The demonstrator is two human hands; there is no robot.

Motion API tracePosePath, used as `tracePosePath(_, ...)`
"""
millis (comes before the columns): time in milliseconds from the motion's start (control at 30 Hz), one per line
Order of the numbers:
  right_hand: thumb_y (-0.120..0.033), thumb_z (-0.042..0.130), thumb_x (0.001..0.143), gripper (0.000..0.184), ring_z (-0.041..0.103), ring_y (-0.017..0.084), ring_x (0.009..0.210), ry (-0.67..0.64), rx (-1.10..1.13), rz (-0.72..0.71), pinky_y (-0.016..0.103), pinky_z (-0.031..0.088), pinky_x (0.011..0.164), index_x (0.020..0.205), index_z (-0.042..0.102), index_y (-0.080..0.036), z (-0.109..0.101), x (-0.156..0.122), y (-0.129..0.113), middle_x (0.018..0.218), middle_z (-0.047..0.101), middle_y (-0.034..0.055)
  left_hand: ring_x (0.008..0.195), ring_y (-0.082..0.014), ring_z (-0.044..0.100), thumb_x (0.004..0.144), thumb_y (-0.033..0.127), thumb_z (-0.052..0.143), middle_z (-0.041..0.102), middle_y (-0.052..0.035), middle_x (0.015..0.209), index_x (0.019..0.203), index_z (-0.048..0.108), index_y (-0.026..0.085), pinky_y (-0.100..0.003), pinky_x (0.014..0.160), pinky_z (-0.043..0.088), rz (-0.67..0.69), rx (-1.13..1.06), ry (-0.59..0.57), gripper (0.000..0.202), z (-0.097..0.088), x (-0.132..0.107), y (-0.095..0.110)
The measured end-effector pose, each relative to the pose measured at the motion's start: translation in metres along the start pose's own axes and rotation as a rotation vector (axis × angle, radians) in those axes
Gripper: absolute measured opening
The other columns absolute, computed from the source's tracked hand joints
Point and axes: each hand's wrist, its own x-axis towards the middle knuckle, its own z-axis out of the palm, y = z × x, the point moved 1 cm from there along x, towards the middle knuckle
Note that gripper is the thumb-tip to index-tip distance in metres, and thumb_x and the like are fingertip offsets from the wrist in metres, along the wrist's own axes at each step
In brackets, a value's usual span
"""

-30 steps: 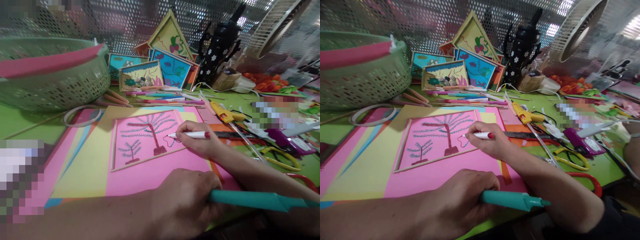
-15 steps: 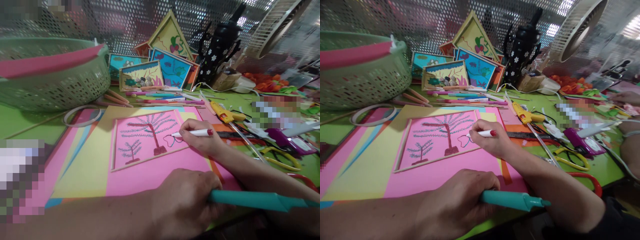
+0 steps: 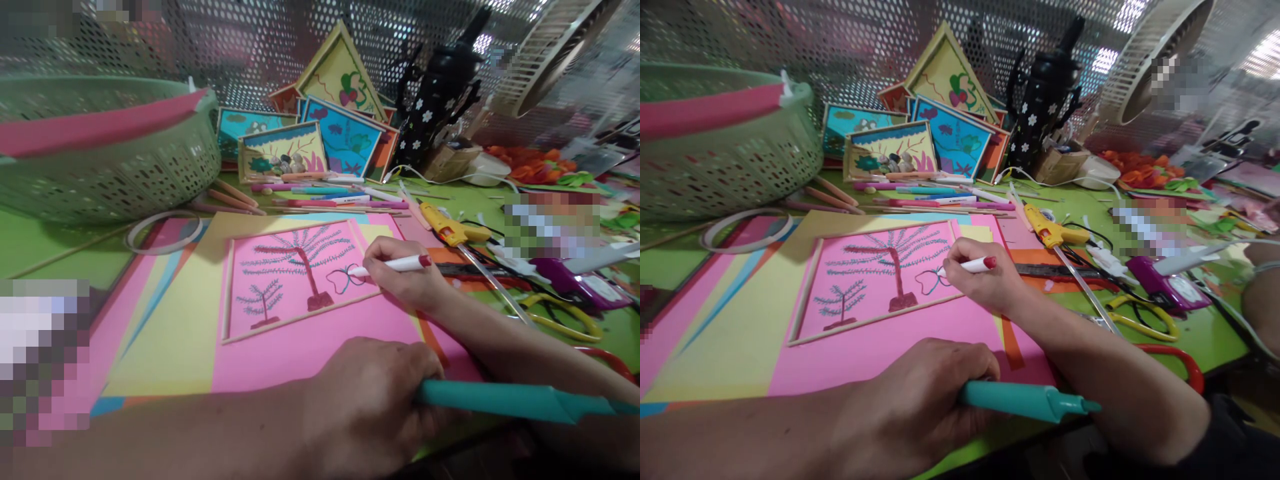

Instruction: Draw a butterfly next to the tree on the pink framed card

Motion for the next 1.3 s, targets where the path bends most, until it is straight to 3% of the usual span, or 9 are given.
tracePosePath(300, -0.029, 0.053, 0.070, 0.015, 0.045, 0.011, 0.050, 0.015, 0.058, 0.009, 0.025, 0.037, 0.048, 0.058, 0.051, -0.020, 0.0003, 0.0007, -0.0006, 0.050, 0.049, -0.0033, 0.055, -0.0088, 0.039, 0.089, 0.036, 0.055, 0.051, 0.0042, 0.065, 0.073, 0.046, 0.019, -0.020, 0.051, 0.026, -0.002, -0.010, 0.009, 0.026, 0.0001, -0.0013, -0.0023)
tracePosePath(567, -0.029, 0.053, 0.072, 0.015, 0.045, 0.010, 0.050, -0.004, 0.011, 0.023, 0.024, 0.036, 0.048, 0.060, 0.053, -0.019, 0.0009, 0.0005, 0.0019, 0.054, 0.054, -0.0022, 0.055, -0.0082, 0.040, 0.089, 0.033, 0.057, 0.051, 0.0050, 0.067, 0.074, 0.047, 0.018, -0.020, 0.051, 0.027, 0.006, 0.019, 0.005, 0.024, 0.0002, -0.0013, -0.0006)
tracePosePath(1000, -0.026, 0.049, 0.067, 0.014, 0.038, 0.008, 0.046, 0.000, 0.018, -0.010, 0.023, 0.027, 0.042, 0.054, 0.049, -0.020, -0.0009, 0.0003, -0.0058, 0.049, 0.048, -0.0032, 0.055, -0.0086, 0.039, 0.088, 0.033, 0.057, 0.051, 0.0044, 0.066, 0.073, 0.045, 0.019, -0.021, 0.051, 0.025, -0.004, 0.010, 0.002, 0.024, 0.0002, -0.0011, -0.0015)
tracePosePath(1300, -0.024, 0.051, 0.068, 0.013, 0.040, 0.009, 0.047, -0.032, 0.052, 0.006, 0.023, 0.028, 0.043, 0.056, 0.050, -0.020, 0.0006, -0.0015, -0.0046, 0.050, 0.050, -0.0026, 0.055, -0.0093, 0.039, 0.088, 0.032, 0.055, 0.050, 0.0043, 0.066, 0.072, 0.045, 0.019, -0.021, 0.052, 0.026, -0.002, -0.011, 0.010, 0.023, 0.0000, -0.0004, -0.0011)
